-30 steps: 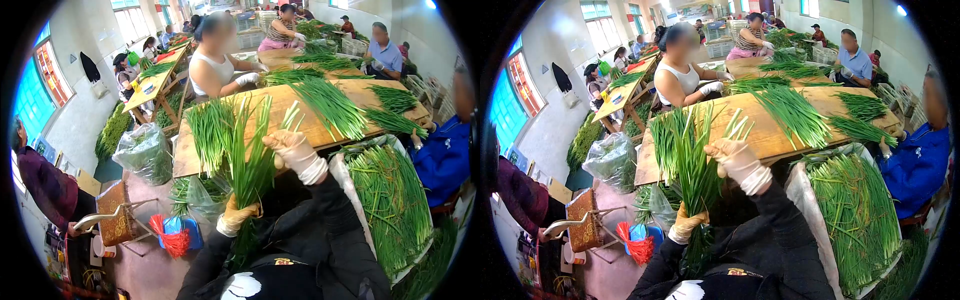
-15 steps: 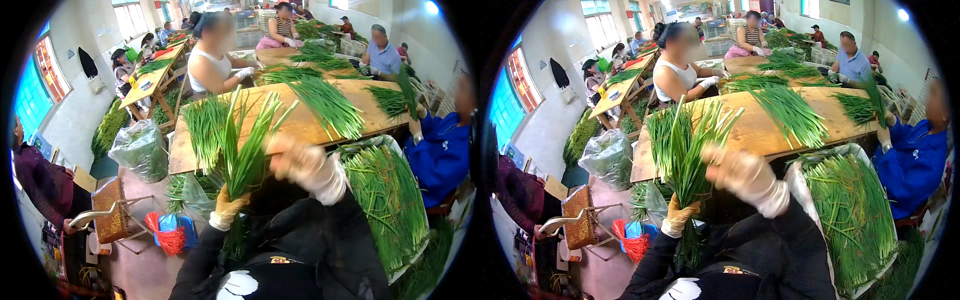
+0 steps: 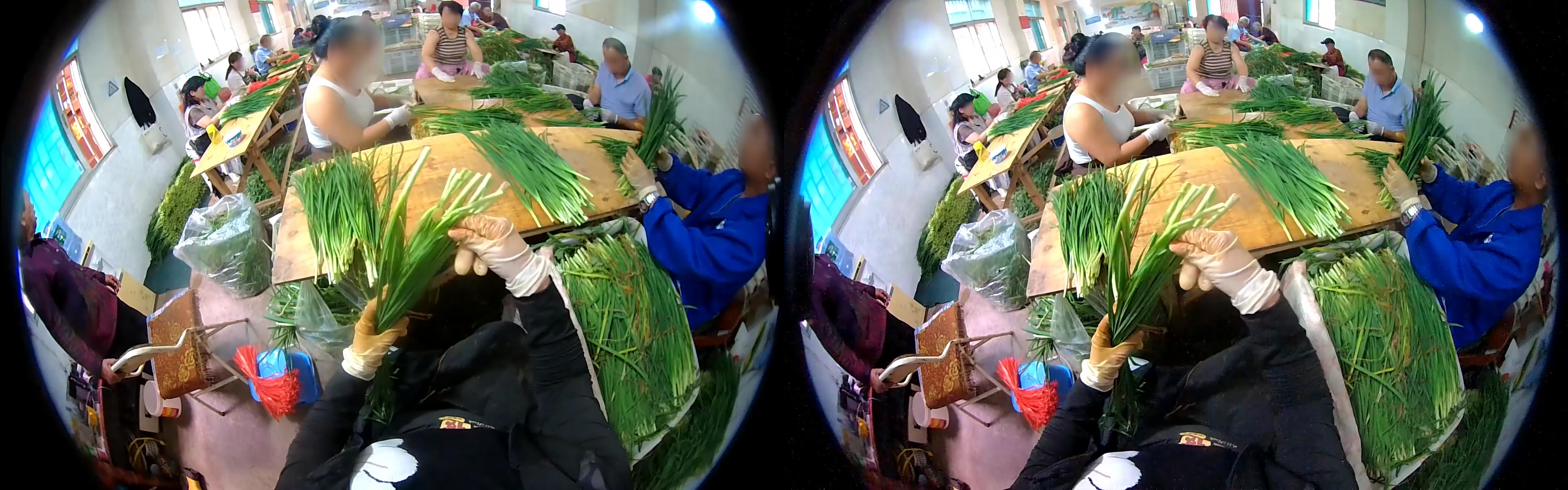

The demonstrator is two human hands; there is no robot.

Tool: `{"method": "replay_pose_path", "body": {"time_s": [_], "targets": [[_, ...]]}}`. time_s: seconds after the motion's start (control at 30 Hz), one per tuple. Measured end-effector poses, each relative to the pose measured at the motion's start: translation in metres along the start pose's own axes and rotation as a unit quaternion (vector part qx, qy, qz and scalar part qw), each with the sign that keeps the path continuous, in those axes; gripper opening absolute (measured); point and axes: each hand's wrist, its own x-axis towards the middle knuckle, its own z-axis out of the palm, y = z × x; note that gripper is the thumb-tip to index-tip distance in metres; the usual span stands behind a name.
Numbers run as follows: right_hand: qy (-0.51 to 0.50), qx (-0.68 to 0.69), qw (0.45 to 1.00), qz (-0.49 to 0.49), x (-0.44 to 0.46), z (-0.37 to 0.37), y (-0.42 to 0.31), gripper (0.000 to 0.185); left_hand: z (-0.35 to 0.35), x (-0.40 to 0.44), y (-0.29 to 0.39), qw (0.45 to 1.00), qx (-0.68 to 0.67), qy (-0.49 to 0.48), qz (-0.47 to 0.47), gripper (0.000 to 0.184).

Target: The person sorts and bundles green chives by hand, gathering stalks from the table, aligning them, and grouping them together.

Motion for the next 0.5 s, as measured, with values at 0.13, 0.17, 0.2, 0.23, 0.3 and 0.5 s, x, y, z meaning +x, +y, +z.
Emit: {"method": "replay_pose_path", "body": {"time_s": [0.13,0.17,0.2,0.23,0.3,0.5], "targets": [[-0.045,-0.034,0.998,0.028,-0.011,-0.023,-0.003,0.019,-0.011,-0.003,0.009,0.997,0.012,-0.047,-0.059,0.059],[-0.04,-0.045,0.998,0.035,-0.01,-0.03,0.003,0.018,-0.014,-0.003,0.012,0.995,0.019,-0.077,-0.063,0.06],[-0.026,-0.01,0.996,0.09,-0.013,-0.027,-0.005,0.019,-0.015,-0.003,0.016,0.991,0.025,-0.109,-0.068,0.061],[-0.02,-0.024,0.996,0.081,-0.014,-0.026,-0.003,0.017,-0.014,-0.004,0.022,0.989,0.03,-0.11,-0.09,0.061],[-0.02,-0.025,0.997,0.076,-0.015,-0.026,0.006,0.014,-0.014,-0.006,0.03,0.984,0.06,-0.121,-0.119,0.061],[0.271,0.039,0.95,-0.148,-0.04,-0.074,-0.02,0.022,-0.035,-0.016,0.021,0.985,0.099,-0.084,-0.113,0.06]]}}
